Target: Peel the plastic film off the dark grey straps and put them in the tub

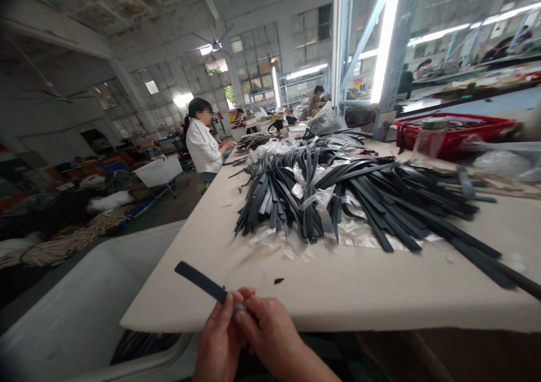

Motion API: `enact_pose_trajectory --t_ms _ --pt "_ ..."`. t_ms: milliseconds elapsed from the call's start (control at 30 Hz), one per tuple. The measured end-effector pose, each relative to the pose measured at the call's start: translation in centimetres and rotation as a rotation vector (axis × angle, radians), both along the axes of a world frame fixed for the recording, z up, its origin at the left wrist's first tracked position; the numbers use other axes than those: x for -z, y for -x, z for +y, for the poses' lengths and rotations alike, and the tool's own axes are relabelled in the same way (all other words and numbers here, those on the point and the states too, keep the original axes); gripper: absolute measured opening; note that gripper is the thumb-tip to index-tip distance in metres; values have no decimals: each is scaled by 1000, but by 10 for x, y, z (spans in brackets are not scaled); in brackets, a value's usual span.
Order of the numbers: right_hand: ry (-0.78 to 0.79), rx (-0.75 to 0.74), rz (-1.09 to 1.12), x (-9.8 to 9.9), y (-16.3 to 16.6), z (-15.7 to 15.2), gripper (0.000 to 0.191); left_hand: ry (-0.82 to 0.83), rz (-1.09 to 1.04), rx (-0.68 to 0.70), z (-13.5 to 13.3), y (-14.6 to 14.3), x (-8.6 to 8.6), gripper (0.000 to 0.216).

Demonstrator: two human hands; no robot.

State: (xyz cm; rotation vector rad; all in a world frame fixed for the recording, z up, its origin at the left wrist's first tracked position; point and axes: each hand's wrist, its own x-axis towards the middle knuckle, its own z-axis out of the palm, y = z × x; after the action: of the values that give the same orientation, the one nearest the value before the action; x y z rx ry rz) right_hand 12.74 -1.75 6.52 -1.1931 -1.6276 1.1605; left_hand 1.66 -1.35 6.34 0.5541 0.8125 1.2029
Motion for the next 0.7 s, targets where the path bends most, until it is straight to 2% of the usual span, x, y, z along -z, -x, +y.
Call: enact_pose_trajectory --t_ms 233,367,433,500,533,600,633,700 --pt "19 -38 -64 3 -9 -2 23 16 44 -50 4 1 -3 36" --pt "69 -47 -38 1 -13 -5 26 3 -18 -137 11 8 0 27" --pt "93 -89 -6 -2 -23 -5 24 1 -35 -183 20 15 -4 22" --pt "138 -185 79 -4 -40 -4 23 6 -40 -276 34 25 -12 14" --pt "177 -256 153 -4 -50 -4 33 8 -39 -343 42 31 -18 12" --pt "280 -403 342 -1 -72 -4 53 13 -27 -455 60 47 -28 21" --pt "336 -464 455 1 -82 -6 55 19 -19 -490 68 57 -33 27" --pt "419 -527 654 5 -98 -11 44 39 -4 -537 84 77 -39 34"
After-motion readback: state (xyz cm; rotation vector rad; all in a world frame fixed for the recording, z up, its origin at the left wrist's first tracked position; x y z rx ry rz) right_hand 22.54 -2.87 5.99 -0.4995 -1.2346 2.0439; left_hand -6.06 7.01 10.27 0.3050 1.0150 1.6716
